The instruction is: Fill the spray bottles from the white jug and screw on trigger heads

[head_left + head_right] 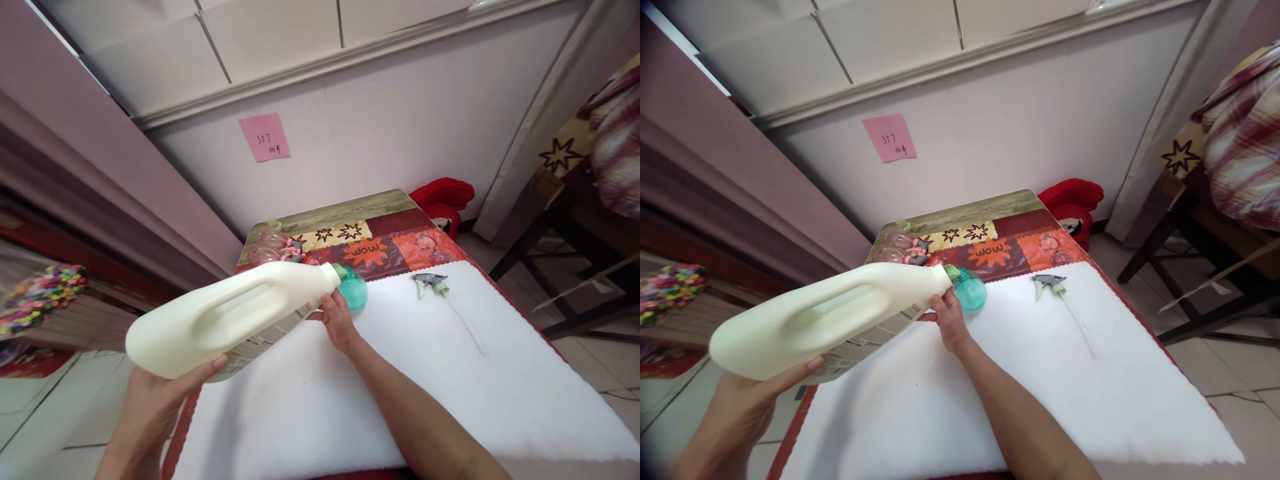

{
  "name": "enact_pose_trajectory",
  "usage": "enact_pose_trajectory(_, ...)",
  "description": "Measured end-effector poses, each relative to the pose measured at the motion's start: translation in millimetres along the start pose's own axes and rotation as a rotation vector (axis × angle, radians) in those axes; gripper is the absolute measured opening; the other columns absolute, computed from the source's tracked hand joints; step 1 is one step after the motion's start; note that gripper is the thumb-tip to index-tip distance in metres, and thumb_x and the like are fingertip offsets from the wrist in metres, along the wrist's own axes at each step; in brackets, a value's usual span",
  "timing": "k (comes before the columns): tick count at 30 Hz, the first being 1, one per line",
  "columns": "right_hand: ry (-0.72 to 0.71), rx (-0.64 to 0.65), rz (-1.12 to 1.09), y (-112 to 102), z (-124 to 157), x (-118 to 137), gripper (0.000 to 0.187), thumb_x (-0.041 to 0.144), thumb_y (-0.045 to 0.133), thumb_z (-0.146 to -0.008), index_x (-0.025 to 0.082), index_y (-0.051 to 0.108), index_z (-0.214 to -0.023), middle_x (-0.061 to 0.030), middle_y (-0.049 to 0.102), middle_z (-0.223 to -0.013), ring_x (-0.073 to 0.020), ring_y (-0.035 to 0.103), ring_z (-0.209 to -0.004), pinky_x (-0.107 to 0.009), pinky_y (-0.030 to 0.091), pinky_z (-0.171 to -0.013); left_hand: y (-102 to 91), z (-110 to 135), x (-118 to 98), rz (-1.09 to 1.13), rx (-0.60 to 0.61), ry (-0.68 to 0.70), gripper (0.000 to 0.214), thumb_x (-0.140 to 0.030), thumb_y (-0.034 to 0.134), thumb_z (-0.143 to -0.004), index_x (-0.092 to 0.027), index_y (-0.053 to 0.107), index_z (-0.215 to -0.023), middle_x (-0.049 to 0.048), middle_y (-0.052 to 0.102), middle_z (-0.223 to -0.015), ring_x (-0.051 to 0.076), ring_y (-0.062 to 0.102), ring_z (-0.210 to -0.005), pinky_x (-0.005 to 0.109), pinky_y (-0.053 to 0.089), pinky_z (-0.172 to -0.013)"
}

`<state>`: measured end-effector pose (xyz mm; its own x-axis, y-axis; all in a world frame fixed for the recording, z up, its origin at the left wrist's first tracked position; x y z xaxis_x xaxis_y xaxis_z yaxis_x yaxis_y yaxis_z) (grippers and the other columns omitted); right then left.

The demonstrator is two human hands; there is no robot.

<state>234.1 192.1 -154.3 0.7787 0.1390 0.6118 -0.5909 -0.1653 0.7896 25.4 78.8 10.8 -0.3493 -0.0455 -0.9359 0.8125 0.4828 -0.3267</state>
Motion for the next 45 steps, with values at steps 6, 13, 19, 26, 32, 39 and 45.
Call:
enact_pose_trajectory(6, 0.0, 0.0, 0.007, 1, 1, 1, 0.06, 0.057, 0.075, -0.079, 0.025, 0.059, -0.127, -0.0047, 0.069, -0.112, -0.0209, 0.07, -0.092, -0.037, 0.068, -0.066, -2.9, -3, 3, -0.005, 0.008, -0.008, 0.095, -0.027, 0.096, -0.041, -0.024, 0.066, -0.132, 0.0096, 0.069, -0.134, 0.036, 0.064, -0.122, 0.043, 0.055, -0.101)
enact_pose_trajectory(13, 0.009, -0.007, -0.001, 0, 1, 0, 0.059, 0.056, 0.076, -0.078, 0.025, 0.06, -0.126, -0.0042, 0.07, -0.113, -0.0212, 0.071, -0.093, -0.037, 0.068, -0.067, 2.9, 4, -6, -0.011, -0.032, -0.02, 0.092, -0.031, 0.096, -0.04, -0.022, 0.069, -0.128, 0.0097, 0.072, -0.13, 0.037, 0.064, -0.122, 0.041, 0.056, -0.1)
enact_pose_trajectory(19, -0.001, 0.006, 0.009, 1, 1, 0, 0.055, 0.056, 0.074, -0.081, 0.025, 0.06, -0.124, -0.0052, 0.071, -0.113, -0.0217, 0.071, -0.093, -0.04, 0.068, -0.069, 5.1, 6, -10, 0.011, -0.009, -0.028, 0.087, -0.03, 0.097, -0.043, -0.026, 0.07, -0.126, 0.005, 0.073, -0.129, 0.03, 0.067, -0.119, 0.027, 0.059, -0.092)
enact_pose_trajectory(26, 0.002, -0.003, -0.003, 0, 1, 0, 0.057, 0.056, 0.075, -0.08, 0.026, 0.06, -0.126, -0.0041, 0.07, -0.114, -0.0206, 0.071, -0.093, -0.037, 0.068, -0.067, 3.0, 3, -8, -0.004, -0.014, -0.012, 0.086, -0.031, 0.096, -0.043, -0.024, 0.07, -0.124, 0.0059, 0.071, -0.132, 0.032, 0.065, -0.121, 0.031, 0.057, -0.096)
enact_pose_trajectory(32, 0.006, -0.008, -0.006, 0, 0, -1, 0.058, 0.055, 0.076, -0.079, 0.025, 0.06, -0.126, -0.0041, 0.07, -0.111, -0.0207, 0.071, -0.092, -0.038, 0.068, -0.068, 4.6, 5, -10, -0.028, -0.021, -0.015, 0.084, -0.031, 0.096, -0.041, -0.022, 0.071, -0.121, 0.0087, 0.073, -0.127, 0.035, 0.065, -0.12, 0.038, 0.057, -0.099)
enact_pose_trajectory(39, 0.011, -0.013, 0.005, -1, 1, -1, 0.056, 0.054, 0.076, -0.079, 0.026, 0.06, -0.125, -0.0049, 0.07, -0.114, -0.0214, 0.071, -0.094, -0.038, 0.068, -0.069, 6.0, 6, -12, -0.012, -0.019, -0.021, 0.082, -0.032, 0.096, -0.042, -0.023, 0.071, -0.119, 0.0072, 0.075, -0.124, 0.034, 0.065, -0.121, 0.035, 0.057, -0.098)
enact_pose_trajectory(45, 0.009, -0.01, 0.007, -1, 0, -1, 0.059, 0.056, 0.076, -0.079, 0.026, 0.059, -0.126, -0.0052, 0.07, -0.116, -0.0216, 0.071, -0.094, -0.039, 0.068, -0.068, 6.1, 5, -11, 0.006, -0.024, -0.022, 0.082, -0.03, 0.096, -0.039, -0.022, 0.072, -0.117, 0.0081, 0.075, -0.122, 0.036, 0.066, -0.119, 0.036, 0.059, -0.096)
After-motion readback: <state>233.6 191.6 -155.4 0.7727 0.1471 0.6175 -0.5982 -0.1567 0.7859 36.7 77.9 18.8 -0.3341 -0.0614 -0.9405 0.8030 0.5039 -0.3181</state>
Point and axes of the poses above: each hand's wrist, its own z-axis away from the middle knuckle, its own y-axis out of the palm, x = y × z, the point moved 5 cm from there along -z, towards the middle knuckle
